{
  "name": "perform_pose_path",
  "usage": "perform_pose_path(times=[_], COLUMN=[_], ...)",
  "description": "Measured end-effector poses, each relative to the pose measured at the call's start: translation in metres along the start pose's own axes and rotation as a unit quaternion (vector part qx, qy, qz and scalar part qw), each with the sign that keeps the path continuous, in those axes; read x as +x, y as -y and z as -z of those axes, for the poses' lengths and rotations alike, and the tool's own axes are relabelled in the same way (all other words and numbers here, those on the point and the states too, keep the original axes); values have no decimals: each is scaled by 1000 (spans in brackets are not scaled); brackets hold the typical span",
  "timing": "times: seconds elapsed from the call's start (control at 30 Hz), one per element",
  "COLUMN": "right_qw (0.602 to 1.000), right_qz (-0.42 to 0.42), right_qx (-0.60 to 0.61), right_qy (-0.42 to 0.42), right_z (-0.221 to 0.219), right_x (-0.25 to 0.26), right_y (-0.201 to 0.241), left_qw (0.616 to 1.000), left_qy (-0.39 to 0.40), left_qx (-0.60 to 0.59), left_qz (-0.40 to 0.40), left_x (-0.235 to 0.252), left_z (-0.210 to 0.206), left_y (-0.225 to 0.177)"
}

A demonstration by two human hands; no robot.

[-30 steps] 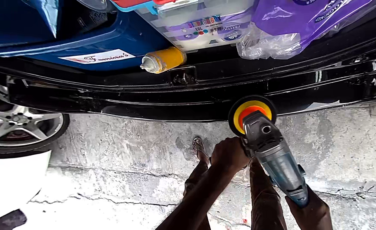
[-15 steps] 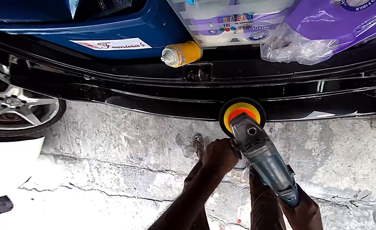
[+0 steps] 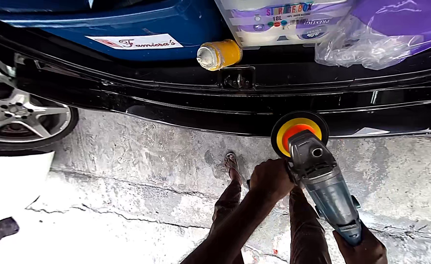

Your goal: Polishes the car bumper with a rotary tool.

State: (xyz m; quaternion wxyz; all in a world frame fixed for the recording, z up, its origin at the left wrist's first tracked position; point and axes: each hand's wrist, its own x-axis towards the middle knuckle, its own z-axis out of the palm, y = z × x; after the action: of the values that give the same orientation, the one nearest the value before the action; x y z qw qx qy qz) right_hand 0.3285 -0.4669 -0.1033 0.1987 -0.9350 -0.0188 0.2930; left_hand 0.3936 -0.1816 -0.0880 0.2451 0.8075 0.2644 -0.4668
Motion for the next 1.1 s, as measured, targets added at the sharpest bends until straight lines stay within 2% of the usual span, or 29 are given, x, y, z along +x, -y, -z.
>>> perform_pose_path(times=[0.17,0.3,0.37,0.47,0.63,0.77,0.83,0.97,1.1], right_qw=[995,989,988,990,997,999,999,998,989], right_qz=[95,134,138,132,63,27,28,62,110], right_qx=[-29,-60,-67,-52,-44,-40,-40,-30,-90], right_qy=[-11,-27,-27,-23,2,-13,-17,-7,-32], right_z=[-50,-81,-87,-82,-65,-75,-89,-135,-172], right_x=[4,7,7,1,-16,-32,-38,-43,-40], right_y=[64,97,106,107,101,119,139,188,233], left_qw=[995,989,988,990,998,999,999,999,995], left_qy=[-57,-102,-112,-96,-9,25,17,-18,-60], left_qx=[-46,-65,-68,-72,-49,-42,-40,-48,-67], left_qz=[68,81,82,70,28,-8,-11,14,53], left_x=[-4,-4,-4,-6,-4,-1,-1,-5,-7], left_z=[15,21,25,31,37,43,49,70,82], left_y=[103,161,172,167,140,148,172,248,319])
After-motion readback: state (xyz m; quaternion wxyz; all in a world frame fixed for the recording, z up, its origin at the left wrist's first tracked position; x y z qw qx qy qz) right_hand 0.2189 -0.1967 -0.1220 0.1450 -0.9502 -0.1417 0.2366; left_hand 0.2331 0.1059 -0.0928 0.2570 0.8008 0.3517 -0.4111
